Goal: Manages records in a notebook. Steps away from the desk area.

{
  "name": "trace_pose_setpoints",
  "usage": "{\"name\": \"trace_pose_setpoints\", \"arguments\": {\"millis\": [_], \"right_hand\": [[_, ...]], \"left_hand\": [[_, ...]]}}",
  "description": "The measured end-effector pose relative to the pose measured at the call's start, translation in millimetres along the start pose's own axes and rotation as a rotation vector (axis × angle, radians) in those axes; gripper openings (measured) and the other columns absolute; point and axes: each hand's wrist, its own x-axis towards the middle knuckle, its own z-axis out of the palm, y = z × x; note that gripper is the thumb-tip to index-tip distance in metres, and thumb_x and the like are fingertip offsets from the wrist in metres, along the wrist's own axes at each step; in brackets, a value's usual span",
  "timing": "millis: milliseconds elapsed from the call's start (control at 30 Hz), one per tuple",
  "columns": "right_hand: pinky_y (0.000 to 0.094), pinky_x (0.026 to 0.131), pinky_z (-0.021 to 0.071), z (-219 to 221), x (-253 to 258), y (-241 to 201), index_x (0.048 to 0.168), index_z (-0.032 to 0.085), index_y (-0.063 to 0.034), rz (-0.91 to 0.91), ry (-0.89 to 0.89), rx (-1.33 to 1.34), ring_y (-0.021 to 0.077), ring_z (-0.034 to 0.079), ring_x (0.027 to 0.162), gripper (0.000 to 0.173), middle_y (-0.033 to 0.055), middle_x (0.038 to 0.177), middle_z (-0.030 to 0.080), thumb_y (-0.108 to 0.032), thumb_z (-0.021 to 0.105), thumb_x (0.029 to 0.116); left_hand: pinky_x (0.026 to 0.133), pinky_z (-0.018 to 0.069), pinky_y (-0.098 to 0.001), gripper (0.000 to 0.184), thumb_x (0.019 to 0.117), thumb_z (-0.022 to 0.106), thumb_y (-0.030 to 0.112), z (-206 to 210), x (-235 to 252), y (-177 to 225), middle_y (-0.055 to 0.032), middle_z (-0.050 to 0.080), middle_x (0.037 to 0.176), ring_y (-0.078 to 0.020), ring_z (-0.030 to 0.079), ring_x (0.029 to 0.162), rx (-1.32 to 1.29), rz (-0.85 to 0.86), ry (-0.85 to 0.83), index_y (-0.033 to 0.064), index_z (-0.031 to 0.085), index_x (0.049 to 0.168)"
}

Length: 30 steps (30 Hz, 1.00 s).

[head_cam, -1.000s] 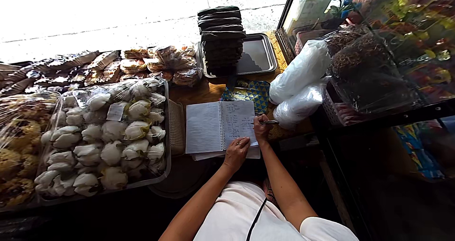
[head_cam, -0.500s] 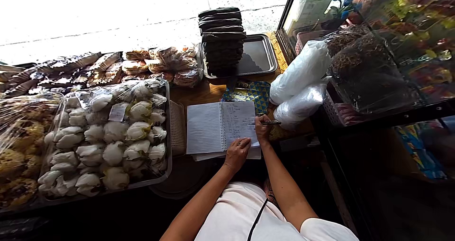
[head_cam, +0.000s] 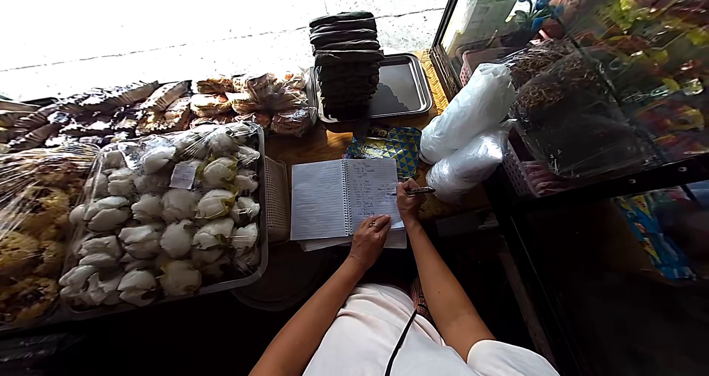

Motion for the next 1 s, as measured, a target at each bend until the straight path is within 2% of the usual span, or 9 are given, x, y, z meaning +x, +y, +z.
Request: {"name": "trace_pose_setpoints", "arguments": {"millis": [233, 400, 500, 667, 733, 767, 833, 867, 1000], "right_hand": [[0.0187, 0.055, 0.0352, 1, 0, -4, 0.063, 0.042, -0.0083, 0.006, 0.002, -0.003, 0.0011, 0.037, 0.053, 0.033, -0.0053, 0.057, 0.040, 0.002, 0.063, 0.0864], [0.0172, 0.050, 0.0398, 3, 1, -2, 0.062, 0.042, -0.0103, 0.045, 0.053, 0.073, -0.0003, 0.041, 0.048, 0.035, -0.0067, 0.055, 0.042, 0.003, 0.063, 0.0863], [0.0202, 0.055, 0.0361, 2, 1, -6, 0.062, 0.041, -0.0084, 0.020, 0.065, 0.017, 0.0020, 0.038, 0.051, 0.033, -0.0051, 0.055, 0.039, 0.003, 0.062, 0.0845], [0.0180, 0.047, 0.0460, -7, 11, -18, 0.070, 0.047, -0.0065, 0.270, 0.020, 0.291, 0.0023, 0.047, 0.044, 0.029, -0.0039, 0.056, 0.049, 0.006, 0.060, 0.0925], [0.0203, 0.051, 0.0544, -12, 11, -22, 0.080, 0.051, -0.0033, 0.279, -0.077, 0.336, 0.0048, 0.059, 0.048, 0.021, -0.0014, 0.060, 0.059, 0.000, 0.063, 0.0973], [0.0230, 0.057, 0.0591, -14, 10, -21, 0.086, 0.054, -0.0006, 0.259, -0.119, 0.341, 0.0070, 0.065, 0.054, 0.016, 0.0009, 0.066, 0.064, -0.001, 0.066, 0.0965], [0.0275, 0.069, 0.0613, -17, 7, -20, 0.092, 0.061, 0.0027, 0.212, -0.160, 0.301, 0.0107, 0.070, 0.068, 0.012, 0.0057, 0.078, 0.069, -0.001, 0.072, 0.0907], [0.0284, 0.070, 0.0602, -18, 6, -22, 0.093, 0.061, 0.0027, 0.205, -0.155, 0.272, 0.0115, 0.068, 0.069, 0.013, 0.0067, 0.080, 0.069, 0.000, 0.073, 0.0877], [0.0225, 0.053, 0.0572, -17, 7, -39, 0.079, 0.055, -0.0020, 0.240, -0.031, 0.318, 0.0069, 0.062, 0.050, 0.021, 0.0006, 0.063, 0.064, 0.010, 0.071, 0.0830]], "left_hand": [[0.098, 0.0557, -0.0432, 0.025, 0.0913, 0.060, -0.001, 0, 0, -1, -0.0127, 0.076, 0.117, -0.0321, 0.072, 0.112, 0.002, 0.002, -0.002, 0.0028, 0.080, 0.106], [0.098, 0.0556, -0.0439, 0.025, 0.0906, 0.061, -0.001, 0, 0, -2, -0.0130, 0.076, 0.118, -0.0323, 0.072, 0.113, 0.000, 0.003, -0.005, 0.0026, 0.080, 0.106], [0.098, 0.0557, -0.0437, 0.025, 0.0902, 0.061, -0.001, 0, -1, -1, -0.0128, 0.076, 0.118, -0.0319, 0.072, 0.113, 0.004, 0.005, -0.004, 0.0027, 0.080, 0.107], [0.098, 0.0560, -0.0443, 0.025, 0.0896, 0.062, -0.002, -2, 1, 0, -0.0137, 0.076, 0.117, -0.0324, 0.072, 0.112, -0.014, 0.001, -0.011, 0.0015, 0.080, 0.106], [0.099, 0.0556, -0.0452, 0.024, 0.0910, 0.061, -0.002, -2, 1, 1, -0.0144, 0.075, 0.119, -0.0331, 0.071, 0.113, -0.027, -0.010, -0.030, 0.0013, 0.079, 0.107], [0.099, 0.0554, -0.0451, 0.025, 0.0913, 0.061, -0.002, -2, 1, 1, -0.0145, 0.075, 0.119, -0.0333, 0.071, 0.114, -0.027, -0.013, -0.032, 0.0013, 0.079, 0.107], [0.100, 0.0552, -0.0439, 0.025, 0.0911, 0.061, -0.002, -1, 0, 0, -0.0142, 0.075, 0.119, -0.0328, 0.071, 0.114, -0.023, -0.011, -0.027, 0.0017, 0.079, 0.107], [0.100, 0.0553, -0.0434, 0.025, 0.0910, 0.061, -0.002, 0, -1, 0, -0.0138, 0.075, 0.119, -0.0324, 0.071, 0.113, -0.020, -0.008, -0.023, 0.0021, 0.080, 0.107], [0.099, 0.0555, -0.0438, 0.025, 0.0909, 0.061, -0.001, -1, -1, 0, -0.0137, 0.075, 0.119, -0.0329, 0.071, 0.113, -0.018, -0.003, -0.024, 0.0019, 0.079, 0.108]]}}
